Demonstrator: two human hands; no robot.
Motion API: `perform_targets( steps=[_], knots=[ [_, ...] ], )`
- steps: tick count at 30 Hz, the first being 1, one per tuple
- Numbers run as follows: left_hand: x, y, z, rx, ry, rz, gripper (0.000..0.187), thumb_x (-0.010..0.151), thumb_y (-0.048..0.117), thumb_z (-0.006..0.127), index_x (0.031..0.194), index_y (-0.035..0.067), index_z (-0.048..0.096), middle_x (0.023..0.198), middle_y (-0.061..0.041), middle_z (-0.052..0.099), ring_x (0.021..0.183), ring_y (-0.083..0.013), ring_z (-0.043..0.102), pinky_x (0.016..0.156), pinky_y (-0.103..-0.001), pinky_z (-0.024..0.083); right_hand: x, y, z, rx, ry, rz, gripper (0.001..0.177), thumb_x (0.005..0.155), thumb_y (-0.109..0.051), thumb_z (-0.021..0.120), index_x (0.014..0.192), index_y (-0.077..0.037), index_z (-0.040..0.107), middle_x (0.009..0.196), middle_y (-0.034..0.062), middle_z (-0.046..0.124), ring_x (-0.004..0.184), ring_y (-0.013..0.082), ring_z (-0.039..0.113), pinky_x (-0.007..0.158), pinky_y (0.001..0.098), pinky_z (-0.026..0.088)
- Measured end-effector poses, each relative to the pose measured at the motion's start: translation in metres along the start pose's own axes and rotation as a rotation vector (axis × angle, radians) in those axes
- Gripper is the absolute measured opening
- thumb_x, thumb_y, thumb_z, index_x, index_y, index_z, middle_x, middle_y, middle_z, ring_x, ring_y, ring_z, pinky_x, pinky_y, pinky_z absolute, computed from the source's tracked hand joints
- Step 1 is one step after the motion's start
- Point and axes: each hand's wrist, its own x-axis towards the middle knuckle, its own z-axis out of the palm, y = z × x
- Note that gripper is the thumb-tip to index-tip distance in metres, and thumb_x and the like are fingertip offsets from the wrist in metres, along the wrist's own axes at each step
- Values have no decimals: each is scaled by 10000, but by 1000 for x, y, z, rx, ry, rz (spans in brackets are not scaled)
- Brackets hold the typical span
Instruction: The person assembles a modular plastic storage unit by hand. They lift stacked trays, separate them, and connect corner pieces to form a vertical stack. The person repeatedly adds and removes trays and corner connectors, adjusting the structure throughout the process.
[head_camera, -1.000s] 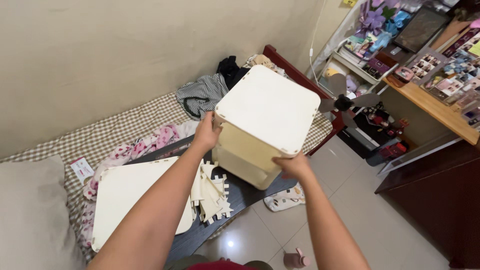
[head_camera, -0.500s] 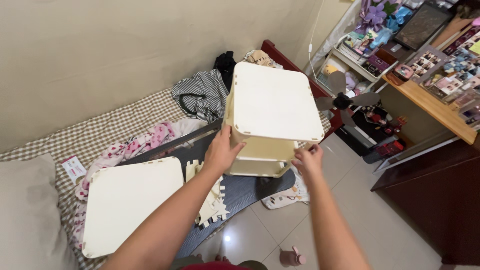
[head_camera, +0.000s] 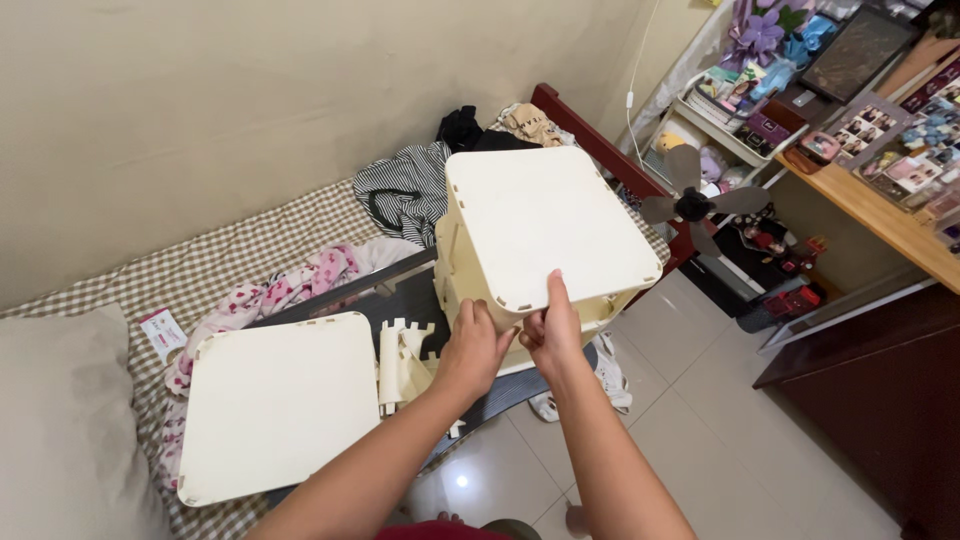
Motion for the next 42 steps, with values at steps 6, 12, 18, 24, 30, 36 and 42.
perform_targets(
  steps=[6, 12, 18, 24, 30, 36, 42],
  knots=[
    [-7, 1, 10, -69, 51, 10, 577, 936, 363, 685, 1236, -59, 430, 1260, -236, 459, 1152, -422, 566, 885, -475, 549, -5, -40, 23, -37, 111, -78, 422, 1008, -420, 588, 733, -135, 443, 465, -41, 324, 381, 119, 235, 392, 316, 195],
    [-9, 8, -2, -92, 19, -43, 567, 934, 373, 684, 1256, -31, 453, 1217, -218, 492, 1108, -418, 599, 851, -482, 560, -21, -34, 26, 11, 95, 24, 366, 1003, -438, 555, 774, -155, 511, 457, -51, 308, 378, 115, 240, 392, 308, 221],
    [-8, 21, -3, -163, -9, -70, 560, 942, 387, 671, 1275, -10, 458, 1186, -212, 502, 1058, -407, 633, 866, -478, 555, -18, -43, 10, -115, -2, 41, 477, 1037, -480, 514, 693, -150, 490, 428, -83, 284, 369, 100, 212, 375, 297, 191],
    [-13, 33, 16, -311, -53, 12, 512, 990, 381, 636, 1276, -3, 455, 1213, -206, 520, 1035, -374, 641, 872, -454, 549, -21, -78, -14, -311, 2, 75, 490, 1030, -464, 543, 640, -174, 478, 406, -84, 308, 360, 88, 192, 372, 275, 166],
    [1, -14, 1, -445, 12, -89, 434, 917, 297, 649, 1286, 127, 496, 1141, -86, 639, 999, -240, 695, 852, -362, 582, -29, -89, -37, -391, -83, 132, 586, 1012, -510, 535, 542, -177, 425, 368, -62, 252, 344, 106, 148, 363, 293, 138],
    [69, -43, -19, -232, 356, -136, 738, 754, 255, 806, 1382, 119, 443, 1338, -142, 526, 1247, -334, 519, 957, -450, 496, -23, -98, -47, -533, -120, 166, 658, 995, -581, 560, 504, -188, 367, 408, -61, 288, 338, 73, 176, 350, 276, 154],
    [134, -65, -12, -310, 78, -68, 767, 807, 322, 809, 1407, 46, 421, 1394, -185, 541, 1296, -340, 542, 1068, -428, 468, -63, -123, -15, -1808, 245, -259, 735, 988, -655, 525, 706, -17, 757, 695, 185, 716, 699, 335, 692, 688, 413, 509]
  ],
)
